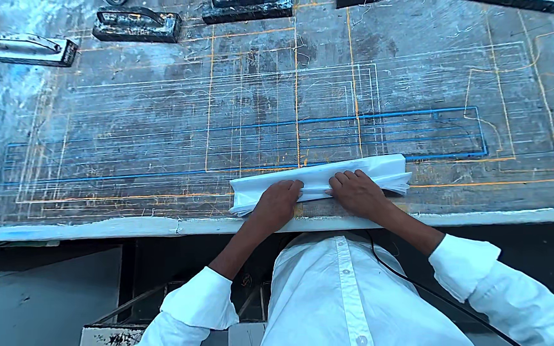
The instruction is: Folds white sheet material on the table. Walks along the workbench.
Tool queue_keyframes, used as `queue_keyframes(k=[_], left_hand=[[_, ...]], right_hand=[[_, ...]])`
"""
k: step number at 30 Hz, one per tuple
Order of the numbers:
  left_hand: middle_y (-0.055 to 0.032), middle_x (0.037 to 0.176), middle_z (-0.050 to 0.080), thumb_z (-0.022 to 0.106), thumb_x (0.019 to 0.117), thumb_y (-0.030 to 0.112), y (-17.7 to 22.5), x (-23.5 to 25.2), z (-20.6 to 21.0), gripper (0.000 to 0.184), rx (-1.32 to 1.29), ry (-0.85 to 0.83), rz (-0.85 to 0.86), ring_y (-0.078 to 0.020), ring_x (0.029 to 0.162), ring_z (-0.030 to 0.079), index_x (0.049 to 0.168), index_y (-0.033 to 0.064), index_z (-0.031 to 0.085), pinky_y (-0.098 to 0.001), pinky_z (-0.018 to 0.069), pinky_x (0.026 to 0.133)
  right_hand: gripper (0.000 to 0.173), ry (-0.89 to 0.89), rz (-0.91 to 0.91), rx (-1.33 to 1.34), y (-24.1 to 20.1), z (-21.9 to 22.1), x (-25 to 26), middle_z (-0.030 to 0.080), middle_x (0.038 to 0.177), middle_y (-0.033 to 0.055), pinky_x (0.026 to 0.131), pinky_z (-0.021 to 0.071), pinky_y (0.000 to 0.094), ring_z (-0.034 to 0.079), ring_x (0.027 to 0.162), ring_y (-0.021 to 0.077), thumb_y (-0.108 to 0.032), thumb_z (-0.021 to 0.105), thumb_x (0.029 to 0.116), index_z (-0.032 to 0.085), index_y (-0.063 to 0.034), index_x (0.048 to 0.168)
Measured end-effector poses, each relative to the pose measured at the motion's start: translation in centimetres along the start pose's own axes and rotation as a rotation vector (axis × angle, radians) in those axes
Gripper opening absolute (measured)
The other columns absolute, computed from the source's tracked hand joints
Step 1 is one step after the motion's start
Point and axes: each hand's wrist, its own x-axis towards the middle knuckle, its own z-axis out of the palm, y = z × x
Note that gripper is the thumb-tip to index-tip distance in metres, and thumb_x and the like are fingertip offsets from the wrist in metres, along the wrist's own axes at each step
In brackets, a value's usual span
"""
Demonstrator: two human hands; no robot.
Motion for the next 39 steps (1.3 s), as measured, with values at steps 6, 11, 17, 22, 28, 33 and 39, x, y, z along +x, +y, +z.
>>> queue_keyframes(k=[6, 11, 17, 22, 28, 33, 39], left_hand=[[-0.0244, 0.125, 0.062, 0.052, 0.1045, 0.045, 0.7, -0.6, 3.6, 0.054, 0.387, 0.282, 0.034, -0.0422, 0.116, 0.060, 0.129, -0.0026, 0.061, -0.0574, 0.0424, 0.100], [-0.0207, 0.096, 0.063, 0.062, 0.1002, 0.014, -0.7, 0.0, 3.9, 0.017, 0.262, 0.258, 0.075, -0.0378, 0.091, 0.065, 0.101, -0.0033, 0.065, -0.0477, 0.0528, 0.077], [-0.0200, 0.089, 0.066, 0.047, 0.1086, 0.038, -2.0, 2.3, 1.4, 0.045, 0.101, -0.121, 0.030, -0.0394, 0.085, 0.070, 0.100, -0.0025, 0.064, -0.0522, 0.0551, 0.068], [-0.0184, 0.080, 0.064, 0.046, 0.1076, 0.038, -2.5, 2.3, 1.8, 0.046, 0.126, -0.043, 0.125, -0.0384, 0.075, 0.070, 0.093, -0.0022, 0.063, -0.0507, 0.0542, 0.060], [-0.0195, 0.079, 0.063, 0.051, 0.1055, 0.035, -2.6, 2.0, 2.3, 0.042, 0.158, 0.004, 0.164, -0.0402, 0.074, 0.069, 0.093, -0.0035, 0.063, -0.0507, 0.0536, 0.056], [-0.0190, 0.077, 0.062, 0.049, 0.1055, 0.036, -2.8, 2.1, 2.2, 0.044, 0.184, 0.005, 0.206, -0.0398, 0.071, 0.069, 0.090, -0.0037, 0.062, -0.0502, 0.0532, 0.054], [-0.0181, 0.081, 0.064, 0.045, 0.1081, 0.039, -2.5, 2.4, 1.2, 0.048, 0.159, -0.110, 0.143, -0.0387, 0.077, 0.070, 0.093, -0.0020, 0.063, -0.0505, 0.0544, 0.062]], right_hand=[[0.052, -0.286, 0.043, 0.168, 1.2, -2.4, 2.4, 0.062, 0.075, 0.0158, 0.066, 0.0503, 0.0495, 0.067, 0.075, 0.0362, -0.040, 0.031, 0.1120, 0.061, -0.0015, 0.092], [0.060, -0.346, -0.008, 0.236, 2.2, -3.2, 3.7, 0.056, 0.065, 0.0113, 0.062, 0.0475, 0.0492, 0.064, 0.068, 0.0330, -0.047, 0.026, 0.1112, 0.060, -0.0044, 0.087], [0.053, -0.071, 0.030, 0.048, 2.3, -2.9, 0.7, 0.064, 0.094, 0.0165, 0.070, 0.0498, 0.0498, 0.065, 0.090, 0.0368, -0.052, 0.071, 0.0907, 0.065, -0.0020, 0.106], [0.056, 0.118, 0.118, -0.140, 6.1, -3.0, -4.1, 0.064, 0.091, 0.0190, 0.077, 0.0475, 0.0561, 0.065, 0.088, 0.0403, -0.051, 0.080, 0.0800, 0.065, -0.0003, 0.099], [0.048, -0.103, 0.092, 0.169, 10.7, -6.1, -5.6, 0.067, 0.095, 0.0182, 0.076, 0.0497, 0.0558, 0.064, 0.093, 0.0399, -0.031, 0.090, 0.0744, 0.069, -0.0004, 0.104], [0.027, -0.112, 0.114, 0.438, 11.7, -5.3, -7.3, 0.064, 0.067, 0.0151, 0.063, 0.0501, 0.0521, 0.065, 0.064, 0.0311, -0.023, 0.080, 0.0863, 0.068, 0.0011, 0.082], [0.050, -0.029, 0.161, -0.040, 9.2, -5.6, -6.8, 0.065, 0.084, 0.0208, 0.074, 0.0456, 0.0557, 0.065, 0.084, 0.0402, -0.041, 0.055, 0.1039, 0.067, 0.0022, 0.083]])
